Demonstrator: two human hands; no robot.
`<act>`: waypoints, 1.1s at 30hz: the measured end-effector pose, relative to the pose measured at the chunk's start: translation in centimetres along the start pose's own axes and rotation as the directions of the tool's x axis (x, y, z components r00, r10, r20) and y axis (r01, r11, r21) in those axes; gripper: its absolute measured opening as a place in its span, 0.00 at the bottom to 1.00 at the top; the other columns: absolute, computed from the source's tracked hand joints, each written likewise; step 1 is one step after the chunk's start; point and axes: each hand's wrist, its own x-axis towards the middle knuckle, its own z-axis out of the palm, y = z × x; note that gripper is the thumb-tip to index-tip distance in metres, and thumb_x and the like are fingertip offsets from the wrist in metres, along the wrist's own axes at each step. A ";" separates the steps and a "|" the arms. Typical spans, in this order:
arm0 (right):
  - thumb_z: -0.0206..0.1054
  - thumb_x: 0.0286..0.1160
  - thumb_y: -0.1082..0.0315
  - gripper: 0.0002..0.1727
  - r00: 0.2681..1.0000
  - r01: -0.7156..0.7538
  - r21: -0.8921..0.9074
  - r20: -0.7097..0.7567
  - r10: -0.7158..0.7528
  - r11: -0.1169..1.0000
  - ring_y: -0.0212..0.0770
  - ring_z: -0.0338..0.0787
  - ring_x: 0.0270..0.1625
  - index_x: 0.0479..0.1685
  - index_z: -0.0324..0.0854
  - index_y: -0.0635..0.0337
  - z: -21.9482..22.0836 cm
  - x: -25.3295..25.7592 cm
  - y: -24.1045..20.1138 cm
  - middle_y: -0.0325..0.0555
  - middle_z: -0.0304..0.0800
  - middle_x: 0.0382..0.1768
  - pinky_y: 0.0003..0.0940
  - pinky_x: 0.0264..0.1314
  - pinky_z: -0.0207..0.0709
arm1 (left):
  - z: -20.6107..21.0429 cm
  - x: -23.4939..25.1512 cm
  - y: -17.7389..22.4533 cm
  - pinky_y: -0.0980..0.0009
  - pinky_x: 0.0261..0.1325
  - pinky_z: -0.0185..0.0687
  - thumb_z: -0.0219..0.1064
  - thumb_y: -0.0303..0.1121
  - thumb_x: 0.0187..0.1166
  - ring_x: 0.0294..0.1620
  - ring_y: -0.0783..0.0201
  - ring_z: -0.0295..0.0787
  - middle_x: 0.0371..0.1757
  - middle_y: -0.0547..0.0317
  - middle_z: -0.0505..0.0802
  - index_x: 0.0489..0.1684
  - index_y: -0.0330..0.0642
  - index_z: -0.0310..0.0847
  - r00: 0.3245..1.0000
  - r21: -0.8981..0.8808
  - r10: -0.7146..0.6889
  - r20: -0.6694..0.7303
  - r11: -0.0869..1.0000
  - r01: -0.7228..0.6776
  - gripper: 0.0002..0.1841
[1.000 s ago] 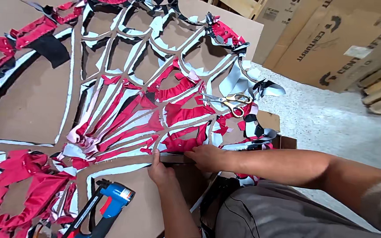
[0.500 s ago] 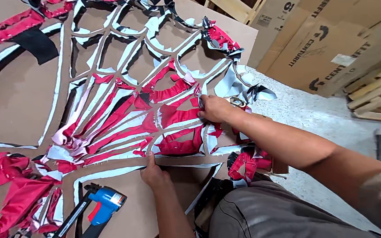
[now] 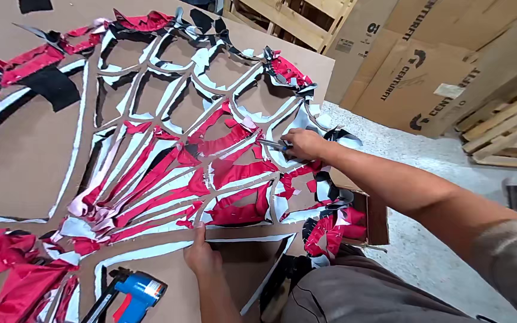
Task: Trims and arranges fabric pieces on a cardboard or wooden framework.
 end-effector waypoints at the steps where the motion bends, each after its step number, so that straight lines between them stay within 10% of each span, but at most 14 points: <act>1: 0.71 0.77 0.54 0.25 0.999 0.029 -0.005 0.026 -0.029 1.000 0.60 0.84 0.68 0.70 0.83 0.54 0.3 0.2 0.2 0.56 0.84 0.66 0.63 0.66 0.79 | -0.1 0.0 -0.1 0.56 0.58 0.91 0.71 0.29 0.80 0.52 0.56 0.93 0.53 0.42 0.92 0.67 0.28 0.75 1.000 0.004 -0.005 -0.001 1.000 0.005 0.20; 7: 0.68 0.76 0.63 0.14 0.978 -0.117 0.070 -0.168 0.127 0.991 0.61 0.90 0.58 0.54 0.87 0.58 0.2 -0.1 0.1 0.58 0.90 0.54 0.68 0.57 0.82 | -0.3 0.3 -0.5 0.55 0.59 0.91 0.74 0.30 0.79 0.54 0.55 0.93 0.54 0.42 0.93 0.65 0.28 0.78 1.000 0.030 -0.007 -0.006 1.000 0.007 0.21; 10: 0.65 0.77 0.66 0.16 0.898 -0.030 0.124 -0.433 0.081 0.992 0.58 0.90 0.59 0.60 0.88 0.58 -2.2 -0.9 -3.0 0.57 0.90 0.55 0.60 0.62 0.83 | -0.5 0.6 -0.5 0.52 0.60 0.90 0.77 0.32 0.76 0.54 0.54 0.93 0.53 0.42 0.93 0.61 0.28 0.81 1.000 0.054 0.001 -0.031 0.999 0.001 0.21; 16: 0.65 0.84 0.55 0.23 0.879 0.230 0.226 -0.466 -0.102 0.947 0.48 0.85 0.71 0.75 0.83 0.52 -4.0 3.0 -11.8 0.49 0.87 0.67 0.50 0.76 0.77 | -0.7 0.7 -1.0 0.52 0.62 0.90 0.76 0.32 0.77 0.56 0.54 0.93 0.55 0.44 0.94 0.64 0.30 0.79 1.000 0.025 -0.003 0.007 1.000 0.003 0.22; 19: 0.66 0.81 0.45 0.24 0.965 -0.056 0.402 -0.213 0.153 0.914 0.52 0.92 0.56 0.60 0.87 0.56 -1.5 0.2 -7.4 0.51 0.93 0.51 0.59 0.64 0.82 | -0.9 0.9 -0.8 0.54 0.61 0.90 0.76 0.32 0.77 0.55 0.55 0.93 0.55 0.44 0.93 0.64 0.30 0.79 1.000 0.025 -0.006 0.012 1.000 0.005 0.21; 23: 0.75 0.69 0.38 0.34 0.923 -0.228 0.398 0.379 0.067 0.888 0.57 0.90 0.49 0.53 0.87 0.64 1.3 -0.3 -3.6 0.60 0.91 0.43 0.66 0.58 0.79 | -0.8 1.0 -0.8 0.53 0.62 0.90 0.77 0.31 0.75 0.57 0.55 0.93 0.57 0.45 0.93 0.66 0.30 0.78 1.000 0.017 -0.003 0.012 1.000 0.003 0.24; 29: 0.80 0.66 0.66 0.29 0.827 -0.378 0.745 0.539 -0.161 0.550 0.40 0.93 0.50 0.66 0.77 0.66 2.8 3.1 -2.8 0.51 0.92 0.49 0.42 0.59 0.87 | -0.7 1.0 -0.9 0.52 0.57 0.90 0.77 0.33 0.75 0.54 0.54 0.93 0.55 0.44 0.93 0.67 0.32 0.77 0.999 -0.030 -0.050 -0.002 0.998 0.050 0.25; 33: 0.79 0.65 0.68 0.25 0.782 -0.419 0.729 0.593 -0.193 0.541 0.39 0.93 0.47 0.62 0.78 0.65 2.5 3.2 -3.0 0.49 0.93 0.46 0.40 0.55 0.88 | -0.9 1.0 -1.0 0.53 0.59 0.90 0.76 0.32 0.76 0.56 0.55 0.93 0.57 0.45 0.93 0.68 0.33 0.77 0.998 -0.065 -0.063 0.007 0.996 0.064 0.24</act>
